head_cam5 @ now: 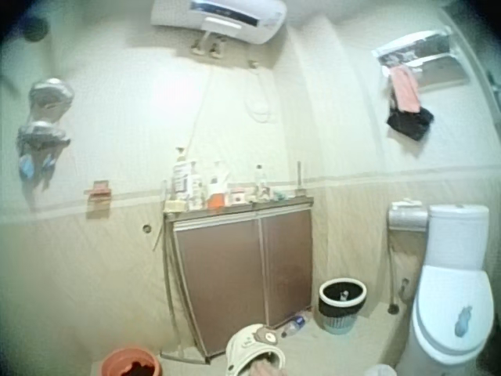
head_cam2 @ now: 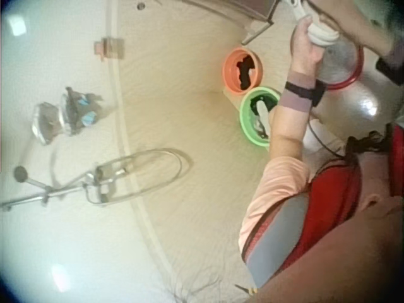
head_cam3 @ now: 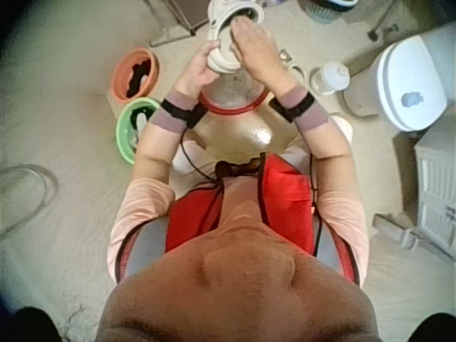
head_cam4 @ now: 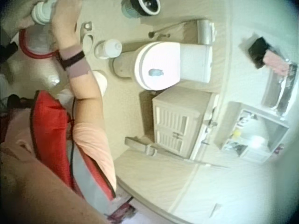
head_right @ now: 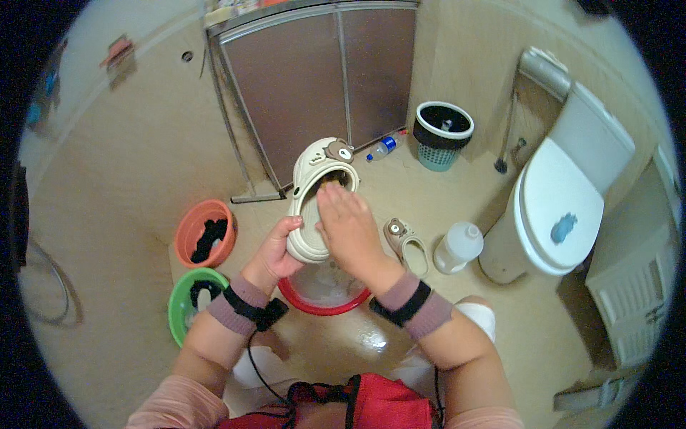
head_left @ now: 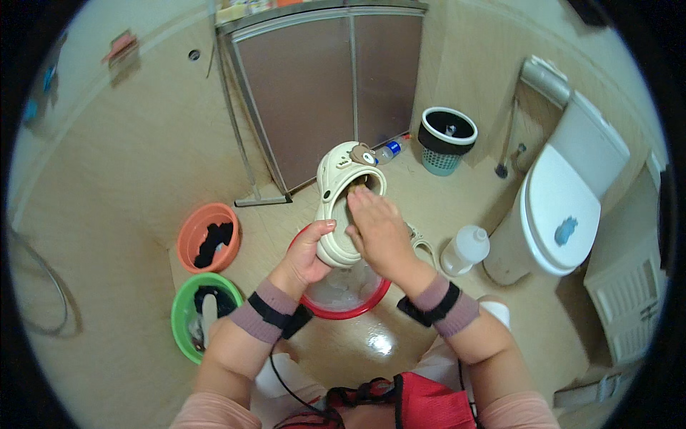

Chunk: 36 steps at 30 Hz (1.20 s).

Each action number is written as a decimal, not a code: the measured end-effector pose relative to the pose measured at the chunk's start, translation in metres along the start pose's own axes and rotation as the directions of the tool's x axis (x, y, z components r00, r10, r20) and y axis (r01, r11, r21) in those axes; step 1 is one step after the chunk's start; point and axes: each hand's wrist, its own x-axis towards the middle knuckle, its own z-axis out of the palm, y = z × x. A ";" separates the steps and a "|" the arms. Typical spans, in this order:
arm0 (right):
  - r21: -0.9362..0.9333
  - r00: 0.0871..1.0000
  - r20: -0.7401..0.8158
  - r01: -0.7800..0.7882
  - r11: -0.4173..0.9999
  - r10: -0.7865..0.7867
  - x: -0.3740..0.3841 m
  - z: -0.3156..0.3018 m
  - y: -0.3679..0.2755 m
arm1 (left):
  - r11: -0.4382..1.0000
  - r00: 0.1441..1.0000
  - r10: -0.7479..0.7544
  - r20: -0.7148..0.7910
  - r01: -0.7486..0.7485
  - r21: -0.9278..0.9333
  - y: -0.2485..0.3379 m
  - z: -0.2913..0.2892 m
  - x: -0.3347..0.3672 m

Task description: The person scrubs a white shoe with a brush over a red basin of soapy water, applies liquid from a white bottle, and continues scrubbing the interior and exterior of the shoe.

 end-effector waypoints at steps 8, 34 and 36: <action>-0.036 0.994 0.006 0.112 0.993 -0.112 -0.009 0.003 -0.018 | 0.992 0.983 -0.114 -0.143 0.105 -0.068 0.011 -0.013 0.002; -0.072 0.983 0.160 0.107 0.992 -0.095 -0.014 -0.005 -0.036 | 0.982 0.983 -0.176 -0.060 0.171 -0.080 0.020 -0.032 -0.005; 0.005 0.993 0.004 0.121 0.993 -0.121 -0.020 -0.004 -0.037 | 0.972 0.979 -0.199 -0.047 0.191 -0.137 0.016 -0.036 -0.004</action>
